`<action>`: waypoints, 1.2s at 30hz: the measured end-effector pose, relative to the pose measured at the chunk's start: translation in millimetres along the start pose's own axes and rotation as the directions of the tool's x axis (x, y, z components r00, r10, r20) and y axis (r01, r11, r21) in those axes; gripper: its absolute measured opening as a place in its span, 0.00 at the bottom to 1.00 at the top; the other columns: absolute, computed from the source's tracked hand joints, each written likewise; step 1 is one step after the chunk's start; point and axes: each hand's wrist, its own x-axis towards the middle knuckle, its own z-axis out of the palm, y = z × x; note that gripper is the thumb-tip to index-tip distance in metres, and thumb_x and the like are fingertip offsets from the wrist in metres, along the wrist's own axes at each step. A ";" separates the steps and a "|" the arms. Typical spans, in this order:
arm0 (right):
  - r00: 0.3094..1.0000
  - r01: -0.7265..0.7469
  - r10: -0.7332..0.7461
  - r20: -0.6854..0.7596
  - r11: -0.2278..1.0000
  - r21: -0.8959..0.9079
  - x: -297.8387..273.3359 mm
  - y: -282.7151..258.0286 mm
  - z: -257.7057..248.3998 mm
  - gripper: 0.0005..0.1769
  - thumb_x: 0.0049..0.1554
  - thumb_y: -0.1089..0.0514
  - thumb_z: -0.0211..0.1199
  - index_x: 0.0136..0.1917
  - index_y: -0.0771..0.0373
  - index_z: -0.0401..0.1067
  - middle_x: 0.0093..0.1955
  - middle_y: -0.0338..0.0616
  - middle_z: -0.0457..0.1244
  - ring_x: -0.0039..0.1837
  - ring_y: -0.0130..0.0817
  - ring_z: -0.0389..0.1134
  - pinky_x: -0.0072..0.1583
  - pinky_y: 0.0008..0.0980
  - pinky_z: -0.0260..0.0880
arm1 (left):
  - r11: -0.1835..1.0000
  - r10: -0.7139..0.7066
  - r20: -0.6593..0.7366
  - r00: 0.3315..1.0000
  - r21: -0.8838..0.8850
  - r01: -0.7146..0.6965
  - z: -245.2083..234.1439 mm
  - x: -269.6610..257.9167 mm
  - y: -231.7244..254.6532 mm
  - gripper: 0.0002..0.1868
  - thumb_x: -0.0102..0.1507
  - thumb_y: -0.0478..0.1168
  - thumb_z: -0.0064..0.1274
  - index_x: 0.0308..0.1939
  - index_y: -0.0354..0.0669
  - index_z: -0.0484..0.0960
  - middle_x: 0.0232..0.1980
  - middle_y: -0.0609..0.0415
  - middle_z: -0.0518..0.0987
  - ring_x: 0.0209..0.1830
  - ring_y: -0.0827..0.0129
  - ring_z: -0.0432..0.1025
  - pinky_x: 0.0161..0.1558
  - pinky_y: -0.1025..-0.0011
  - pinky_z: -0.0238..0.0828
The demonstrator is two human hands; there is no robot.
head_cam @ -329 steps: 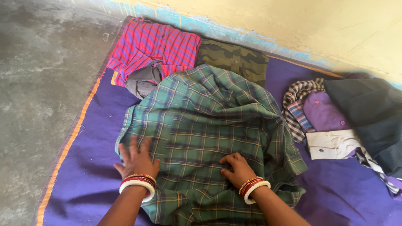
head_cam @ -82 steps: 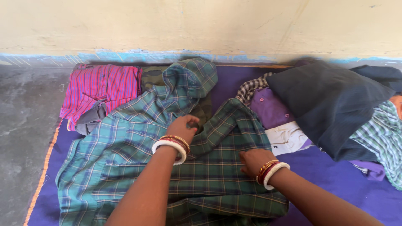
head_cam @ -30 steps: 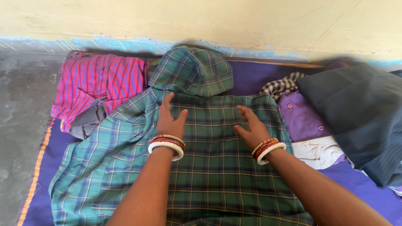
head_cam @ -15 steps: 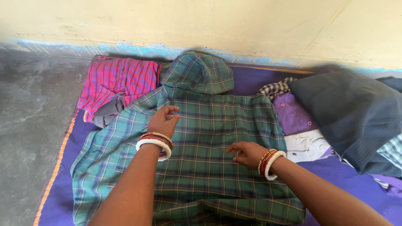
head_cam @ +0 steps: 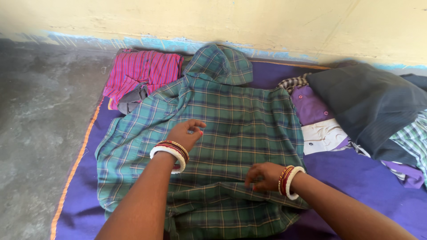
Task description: The person folds a green plaid shirt on a purple mat. They smooth the fabric, fold the sleeves inward, fold the bottom up, and then fold the shirt in half to create a compact bundle.
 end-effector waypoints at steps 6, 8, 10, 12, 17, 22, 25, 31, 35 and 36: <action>0.993 0.012 0.018 0.118 0.968 -0.249 -14.1 -13.5 20.2 0.16 0.53 0.54 0.70 0.55 0.42 0.81 0.82 0.39 0.49 0.81 0.47 0.46 0.75 0.47 0.54 | 0.983 0.053 0.170 0.984 0.165 -0.082 3.3 -23.6 10.9 0.16 0.62 0.44 0.55 0.55 0.57 0.84 0.46 0.55 0.84 0.58 0.62 0.77 0.60 0.62 0.72; 0.985 -0.027 0.086 0.150 0.932 -0.361 -14.9 -12.6 27.9 0.17 0.56 0.52 0.69 0.59 0.41 0.79 0.82 0.38 0.47 0.81 0.46 0.45 0.76 0.49 0.51 | 0.945 0.043 0.274 0.961 0.302 -0.129 2.7 -29.3 21.8 0.17 0.63 0.46 0.56 0.56 0.59 0.84 0.50 0.54 0.83 0.60 0.59 0.76 0.61 0.61 0.71; 0.995 -0.039 0.064 0.078 0.959 -0.282 -15.9 -8.9 32.8 0.24 0.56 0.52 0.69 0.66 0.46 0.72 0.78 0.39 0.53 0.79 0.45 0.51 0.75 0.45 0.55 | 0.866 -0.011 0.363 0.932 0.469 -0.173 -0.8 -35.3 33.9 0.18 0.62 0.48 0.56 0.56 0.62 0.83 0.56 0.56 0.80 0.62 0.56 0.73 0.62 0.60 0.70; 1.000 -0.027 0.025 -0.016 0.985 -0.168 -13.2 -4.9 31.0 0.26 0.56 0.53 0.68 0.68 0.50 0.70 0.74 0.39 0.59 0.75 0.43 0.57 0.73 0.41 0.59 | 0.783 -0.041 0.437 0.899 0.573 -0.243 -2.0 -42.3 45.4 0.18 0.63 0.48 0.55 0.57 0.62 0.82 0.59 0.54 0.78 0.63 0.54 0.72 0.63 0.58 0.69; 0.964 -0.089 0.092 -0.249 0.996 0.023 -6.1 3.0 13.4 0.23 0.53 0.56 0.66 0.63 0.50 0.74 0.63 0.38 0.66 0.61 0.41 0.71 0.63 0.36 0.73 | 0.722 0.045 0.595 0.802 0.536 -0.438 25.0 -61.7 41.7 0.17 0.64 0.48 0.55 0.57 0.62 0.82 0.60 0.51 0.76 0.63 0.52 0.70 0.63 0.56 0.67; 0.967 -0.245 0.226 -0.122 0.954 -0.173 -6.6 -2.8 10.3 0.38 0.54 0.58 0.67 0.75 0.42 0.57 0.68 0.40 0.59 0.62 0.45 0.69 0.63 0.40 0.71 | 0.707 -0.024 0.660 0.750 0.542 -0.454 75.9 -75.1 -8.2 0.17 0.63 0.44 0.54 0.57 0.59 0.83 0.61 0.52 0.76 0.60 0.51 0.73 0.59 0.55 0.71; 0.948 -0.317 0.310 -0.072 0.901 -0.295 -10.4 -5.4 13.6 0.48 0.53 0.59 0.68 0.79 0.37 0.48 0.73 0.40 0.54 0.66 0.45 0.66 0.66 0.40 0.70 | 0.639 -0.051 0.685 0.726 0.581 -0.503 90.6 -85.3 -42.5 0.20 0.62 0.42 0.57 0.59 0.55 0.82 0.62 0.49 0.75 0.61 0.49 0.72 0.58 0.53 0.72; 0.951 -0.306 0.302 -0.074 0.866 -0.397 -12.3 2.1 18.4 0.53 0.51 0.61 0.70 0.80 0.35 0.45 0.80 0.40 0.47 0.75 0.43 0.57 0.71 0.42 0.63 | 0.634 -0.133 0.758 0.639 0.560 -0.533 87.6 -95.2 -74.5 0.37 0.55 0.56 0.68 0.63 0.47 0.75 0.64 0.47 0.71 0.68 0.50 0.63 0.64 0.49 0.63; 0.950 -0.306 0.309 -0.054 0.872 -0.383 -10.3 10.1 20.2 0.52 0.52 0.62 0.69 0.80 0.34 0.47 0.81 0.41 0.46 0.76 0.44 0.56 0.72 0.40 0.63 | 0.584 -0.048 0.820 0.570 0.486 -0.650 101.0 -100.2 -88.1 0.39 0.54 0.58 0.69 0.63 0.44 0.75 0.62 0.45 0.74 0.67 0.49 0.64 0.62 0.47 0.61; 0.950 -0.305 0.309 -0.050 0.877 -0.370 -9.8 11.3 20.7 0.51 0.52 0.61 0.69 0.80 0.35 0.46 0.81 0.41 0.46 0.76 0.44 0.56 0.72 0.40 0.63 | 0.559 -0.038 0.837 0.546 0.471 -0.682 105.8 -101.1 -91.9 0.39 0.54 0.58 0.68 0.63 0.44 0.75 0.61 0.45 0.75 0.66 0.49 0.66 0.61 0.48 0.63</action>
